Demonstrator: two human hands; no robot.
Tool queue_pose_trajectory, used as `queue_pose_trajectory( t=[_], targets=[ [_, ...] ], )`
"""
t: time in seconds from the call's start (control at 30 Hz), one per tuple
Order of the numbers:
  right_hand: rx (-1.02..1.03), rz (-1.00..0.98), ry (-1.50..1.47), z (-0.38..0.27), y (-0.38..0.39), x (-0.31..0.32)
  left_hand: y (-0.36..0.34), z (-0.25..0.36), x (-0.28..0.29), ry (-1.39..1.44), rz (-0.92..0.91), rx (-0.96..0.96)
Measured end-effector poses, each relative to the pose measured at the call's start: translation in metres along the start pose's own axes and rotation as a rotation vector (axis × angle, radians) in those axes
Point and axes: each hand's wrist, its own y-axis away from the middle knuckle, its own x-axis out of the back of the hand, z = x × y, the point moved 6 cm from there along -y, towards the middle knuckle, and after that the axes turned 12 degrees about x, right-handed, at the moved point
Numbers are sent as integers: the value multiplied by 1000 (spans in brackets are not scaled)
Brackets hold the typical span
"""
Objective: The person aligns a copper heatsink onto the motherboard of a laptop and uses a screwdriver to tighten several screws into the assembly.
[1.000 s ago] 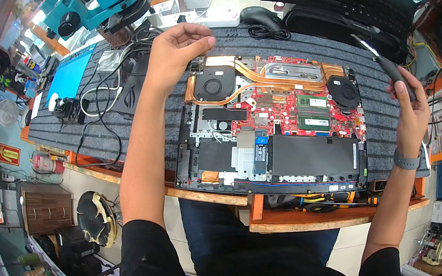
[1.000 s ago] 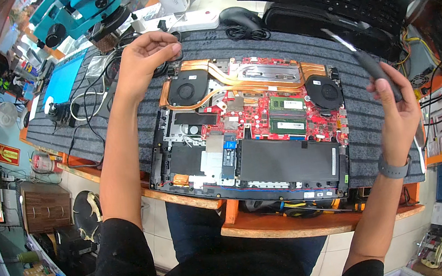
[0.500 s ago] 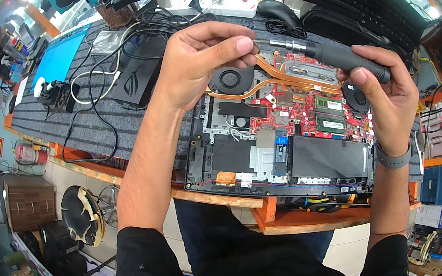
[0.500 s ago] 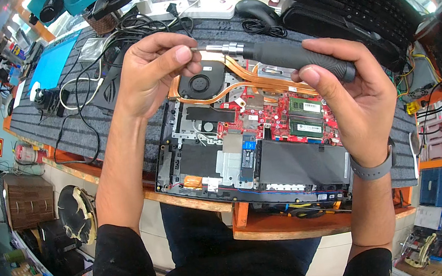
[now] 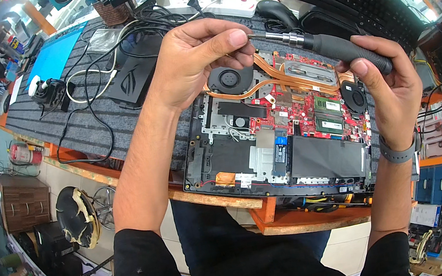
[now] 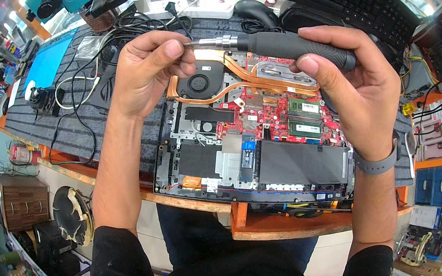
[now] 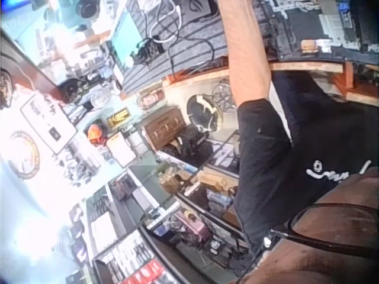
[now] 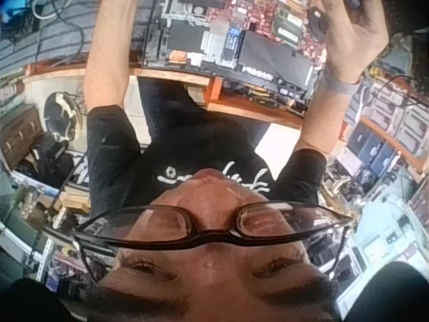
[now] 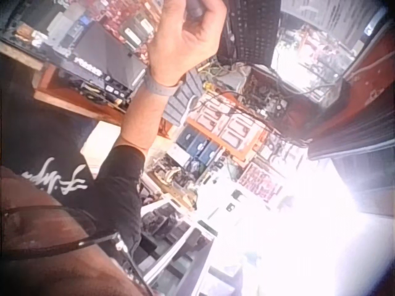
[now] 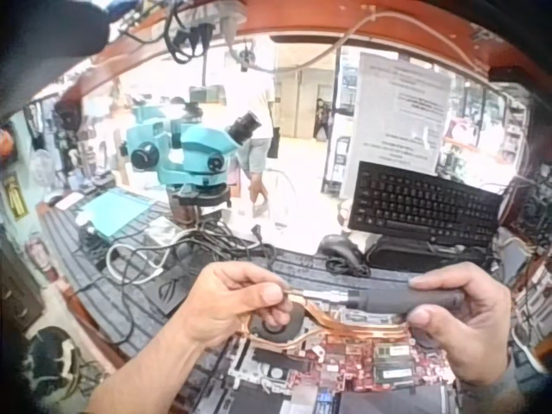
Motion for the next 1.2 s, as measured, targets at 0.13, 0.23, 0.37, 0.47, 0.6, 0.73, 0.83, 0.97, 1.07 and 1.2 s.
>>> queue_pose_trajectory(
  t=[0.13,0.23,0.37,0.47,0.6,0.73,0.83,0.97,1.07,1.2],
  targets=[
    [32,-15,39,-1,-3,-1,-1,-1,1,-31,13,17],
    [258,-110,228,-11,-11,-1,-1,0,2,-77,59,22],
    [434,-221,332,-20,-26,-5,0,4,5,-162,100,1],
    [488,-279,371,-25,-36,-8,1,10,7,-212,133,-43],
    [246,-230,234,-16,-43,-11,3,17,12,-240,181,-160],
    [41,-226,78,-4,-51,-19,0,17,17,-274,166,-156],
    [12,-289,25,14,-65,-24,-1,15,22,-261,209,-113],
    [71,-477,73,34,-87,-43,-5,20,59,-715,349,-232],
    [218,-660,236,40,-100,-70,-10,-3,77,-1354,332,-254],
    [310,-854,396,43,-116,-109,-13,-12,82,-1558,415,-205]
  ],
)
